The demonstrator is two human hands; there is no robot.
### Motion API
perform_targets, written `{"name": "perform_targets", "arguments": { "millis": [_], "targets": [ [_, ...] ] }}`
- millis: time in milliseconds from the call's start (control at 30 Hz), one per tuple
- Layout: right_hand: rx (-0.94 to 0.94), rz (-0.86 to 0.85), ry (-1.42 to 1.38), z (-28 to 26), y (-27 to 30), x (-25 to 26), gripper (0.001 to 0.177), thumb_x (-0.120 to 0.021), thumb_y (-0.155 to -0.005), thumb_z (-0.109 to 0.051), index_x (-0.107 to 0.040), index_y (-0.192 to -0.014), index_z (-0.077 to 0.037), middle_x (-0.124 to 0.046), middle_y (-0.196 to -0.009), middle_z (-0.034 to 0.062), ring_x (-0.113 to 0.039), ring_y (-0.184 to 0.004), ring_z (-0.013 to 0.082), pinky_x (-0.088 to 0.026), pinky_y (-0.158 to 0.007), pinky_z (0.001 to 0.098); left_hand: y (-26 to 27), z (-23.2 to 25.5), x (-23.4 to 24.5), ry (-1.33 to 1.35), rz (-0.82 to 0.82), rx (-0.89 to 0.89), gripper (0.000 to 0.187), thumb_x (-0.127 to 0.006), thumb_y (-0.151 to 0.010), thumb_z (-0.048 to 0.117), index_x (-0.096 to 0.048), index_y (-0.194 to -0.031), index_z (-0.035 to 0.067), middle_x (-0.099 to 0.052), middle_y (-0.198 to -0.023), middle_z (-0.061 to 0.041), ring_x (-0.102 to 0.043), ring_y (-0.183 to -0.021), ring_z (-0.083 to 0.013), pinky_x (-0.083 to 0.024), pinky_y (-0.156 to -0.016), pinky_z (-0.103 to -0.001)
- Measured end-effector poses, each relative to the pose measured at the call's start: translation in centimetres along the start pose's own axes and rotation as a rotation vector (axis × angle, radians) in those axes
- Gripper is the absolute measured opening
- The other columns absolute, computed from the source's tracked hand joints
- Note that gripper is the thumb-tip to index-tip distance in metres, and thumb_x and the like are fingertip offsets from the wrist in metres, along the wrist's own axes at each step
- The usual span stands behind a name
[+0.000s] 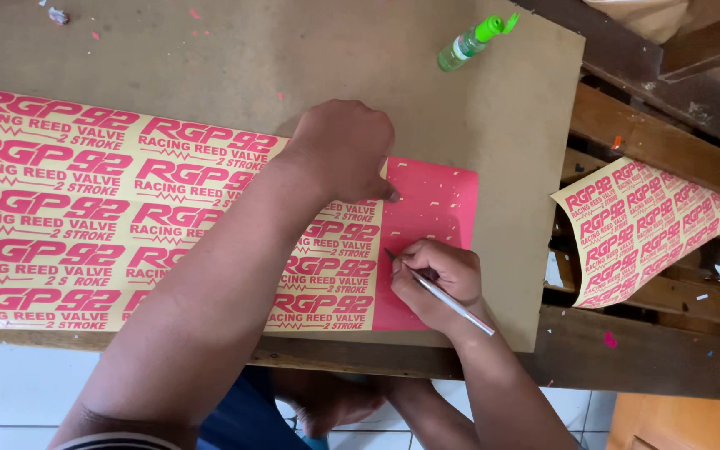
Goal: The person uses a craft knife to cut out individual stickers from a large pink sheet printed with 'RGP92' text. They carefully trace the outlines of the logos and peel away the excess material, leaving the cut stickers on the sheet.
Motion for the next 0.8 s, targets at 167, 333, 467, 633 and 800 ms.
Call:
{"name": "perform_targets", "arguments": {
  "millis": [167,333,467,633,800],
  "targets": [
    [-0.013,-0.008,-0.006,-0.2,-0.1,-0.1,0.017,-0.075,-0.082,0.007,-0.065,-0.069,0.003,-0.068,-0.063,0.0157,-0.049,-0.044,0.0098,-0.038,-0.036,0.0238,0.0,-0.1,-0.3,0.002,0.014,-0.014,0.038,-0.089,-0.073,0.043,-0.081,-0.090,0.010,-0.075,-0.084,-0.014,-0.075,-0.092,-0.0404,-0.063,-0.074,-0.057],
    [-0.039,-0.015,-0.004,-0.2,-0.3,-0.3,0.017,-0.075,-0.082,0.007,-0.066,-0.068,0.003,-0.065,-0.060,0.0151,-0.047,-0.040,0.0093,-0.038,-0.034,0.0212,0.3,0.0,0.2,0.015,0.019,-0.013,0.036,-0.088,-0.074,0.040,-0.081,-0.090,0.008,-0.075,-0.083,-0.014,-0.075,-0.090,-0.0399,-0.063,-0.073,-0.056],
    [-0.033,0.004,0.031,-0.2,0.1,-0.1,0.017,-0.075,-0.080,0.008,-0.066,-0.068,0.003,-0.065,-0.061,0.0153,-0.047,-0.040,0.0097,-0.035,-0.034,0.0222,0.4,0.1,0.4,0.007,0.022,-0.026,0.034,-0.088,-0.075,0.039,-0.081,-0.089,0.008,-0.075,-0.082,-0.014,-0.075,-0.088,-0.0391,-0.063,-0.073,-0.054],
    [-0.018,0.000,0.028,0.7,0.6,0.1,0.015,-0.074,-0.079,0.009,-0.065,-0.068,0.004,-0.069,-0.064,0.0165,-0.048,-0.038,0.0125,-0.034,-0.034,0.0232,0.5,0.1,0.4,0.007,0.036,-0.021,0.034,-0.089,-0.074,0.040,-0.081,-0.087,0.009,-0.075,-0.080,-0.013,-0.075,-0.086,-0.0379,-0.064,-0.071,-0.054],
    [0.013,0.012,-0.002,0.6,0.7,0.4,0.014,-0.074,-0.079,0.010,-0.065,-0.070,0.004,-0.071,-0.065,0.0156,-0.049,-0.035,0.0106,-0.034,-0.033,0.0214,0.2,0.0,0.2,-0.001,0.013,-0.041,0.037,-0.088,-0.075,0.040,-0.081,-0.092,0.008,-0.076,-0.087,-0.014,-0.075,-0.090,-0.0401,-0.063,-0.074,-0.055]
  ]
}}
Point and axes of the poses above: each hand's wrist, its own y-axis away from the middle knuckle, its own x-axis out of the back of the hand, z = x × y, the point moved 5 cm from there along -y, towards the middle knuckle
